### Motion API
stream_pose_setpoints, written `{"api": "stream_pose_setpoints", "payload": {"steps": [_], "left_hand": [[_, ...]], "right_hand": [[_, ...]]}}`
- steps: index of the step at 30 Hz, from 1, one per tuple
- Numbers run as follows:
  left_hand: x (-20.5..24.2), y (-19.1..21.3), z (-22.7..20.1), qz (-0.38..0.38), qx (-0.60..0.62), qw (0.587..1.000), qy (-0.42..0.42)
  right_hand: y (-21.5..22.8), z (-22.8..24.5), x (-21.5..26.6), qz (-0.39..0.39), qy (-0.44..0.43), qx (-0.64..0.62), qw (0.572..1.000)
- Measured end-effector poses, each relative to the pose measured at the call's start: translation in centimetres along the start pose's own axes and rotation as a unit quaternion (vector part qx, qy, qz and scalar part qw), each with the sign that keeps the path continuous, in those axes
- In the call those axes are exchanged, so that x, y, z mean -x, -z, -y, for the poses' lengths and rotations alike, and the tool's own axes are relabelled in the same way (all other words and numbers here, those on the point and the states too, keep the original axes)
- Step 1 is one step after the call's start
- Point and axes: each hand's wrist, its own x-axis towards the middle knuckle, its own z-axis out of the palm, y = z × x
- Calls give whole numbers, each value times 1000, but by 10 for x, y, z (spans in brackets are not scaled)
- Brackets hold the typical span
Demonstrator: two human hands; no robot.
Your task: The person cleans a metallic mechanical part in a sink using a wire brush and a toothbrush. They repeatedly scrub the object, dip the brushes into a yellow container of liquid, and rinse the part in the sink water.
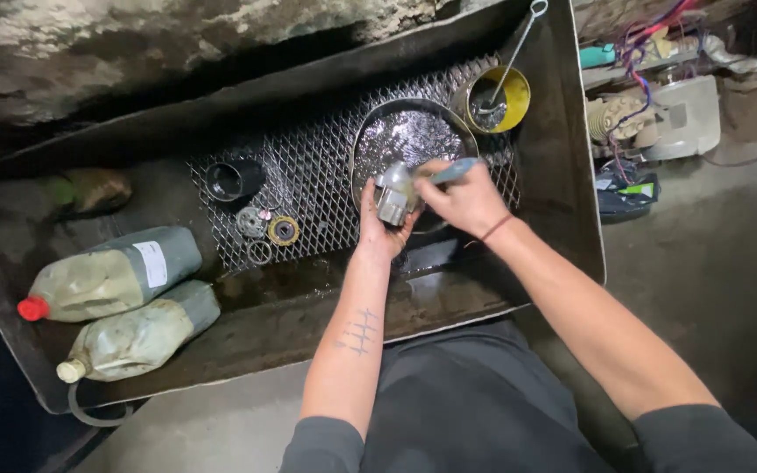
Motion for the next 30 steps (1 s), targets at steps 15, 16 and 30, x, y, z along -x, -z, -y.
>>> {"api": "stream_pose_setpoints", "payload": {"steps": [15,16,30], "left_hand": [[-62,25,-20,7,-102,994,-23],[-55,22,-23,9,-106,994,-22],[-18,18,-21,-22,-107,991,-75]], "right_hand": [[9,8,-20,89,16,23,996],[15,-1,-24,85,15,24,996],[-41,-181,-5,197,-166,390,884]]}}
